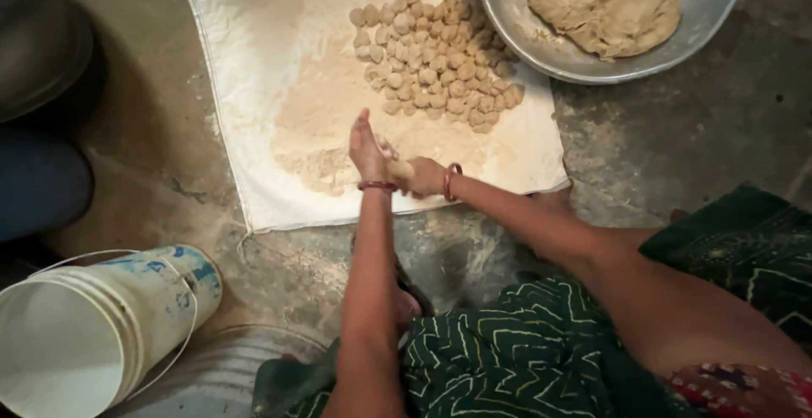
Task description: The person takes small pieces of dough from a pile on a white mat and rolls them between their palms to form balls. Another person periodically adds more dough or helps roll pieces into balls using dough from a large metal bowl.
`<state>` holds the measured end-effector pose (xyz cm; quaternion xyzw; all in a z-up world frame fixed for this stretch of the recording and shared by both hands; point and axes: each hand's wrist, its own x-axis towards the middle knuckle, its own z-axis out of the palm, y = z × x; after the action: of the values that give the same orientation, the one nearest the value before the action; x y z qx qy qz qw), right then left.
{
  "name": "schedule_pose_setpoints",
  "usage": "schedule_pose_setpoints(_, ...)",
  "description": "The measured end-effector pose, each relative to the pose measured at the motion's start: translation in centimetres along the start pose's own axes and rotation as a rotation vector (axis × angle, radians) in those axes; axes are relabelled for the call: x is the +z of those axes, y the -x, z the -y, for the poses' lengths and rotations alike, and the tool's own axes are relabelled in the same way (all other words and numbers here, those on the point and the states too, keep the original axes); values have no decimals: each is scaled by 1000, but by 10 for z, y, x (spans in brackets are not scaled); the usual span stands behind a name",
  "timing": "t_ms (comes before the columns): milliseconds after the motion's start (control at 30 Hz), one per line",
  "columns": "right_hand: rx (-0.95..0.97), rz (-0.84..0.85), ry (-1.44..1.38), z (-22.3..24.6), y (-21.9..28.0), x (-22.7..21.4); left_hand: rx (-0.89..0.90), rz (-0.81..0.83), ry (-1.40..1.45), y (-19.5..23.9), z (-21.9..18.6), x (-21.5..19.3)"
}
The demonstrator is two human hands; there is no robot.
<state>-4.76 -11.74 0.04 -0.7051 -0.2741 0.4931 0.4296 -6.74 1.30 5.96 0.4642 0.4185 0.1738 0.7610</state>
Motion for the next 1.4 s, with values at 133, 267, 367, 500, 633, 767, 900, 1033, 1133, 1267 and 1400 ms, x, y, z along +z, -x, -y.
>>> schedule_pose_setpoints(133,158,-194,447,-14,10,17,-231,-195,107,5,25,-20)
schedule_pose_setpoints(267,148,-179,687,20,14,1,-154,-214,194,-19,45,-51)
schedule_pose_setpoints(367,-105,-336,762,19,4,-20,-10,5,-23,-49,56,-75)
schedule_pose_setpoints(500,-218,-459,457,-26,-10,-69,482,143,-972,-57,71,-99)
schedule_pose_setpoints(633,282,-59,829,-75,-1,-85,514,-88,-1205,-27,69,-86)
schedule_pose_setpoints(767,285,148,916,-100,7,-77,518,31,-1386,-11,26,-64)
schedule_pose_setpoints(900,-40,-462,648,-60,11,-82,613,504,-1736,0,17,-74)
schedule_pose_setpoints(1033,-15,-721,461,1,13,-96,669,430,-1796,-11,26,-87)
schedule_pose_setpoints(1133,53,-729,453,-1,15,-87,630,310,-1695,-11,13,-82)
schedule_pose_setpoints(1267,158,-474,628,-31,12,-59,351,267,-1454,-4,-8,-66)
schedule_pose_setpoints(1400,245,-292,607,-42,12,-43,-8,549,-1828,-27,33,-78)
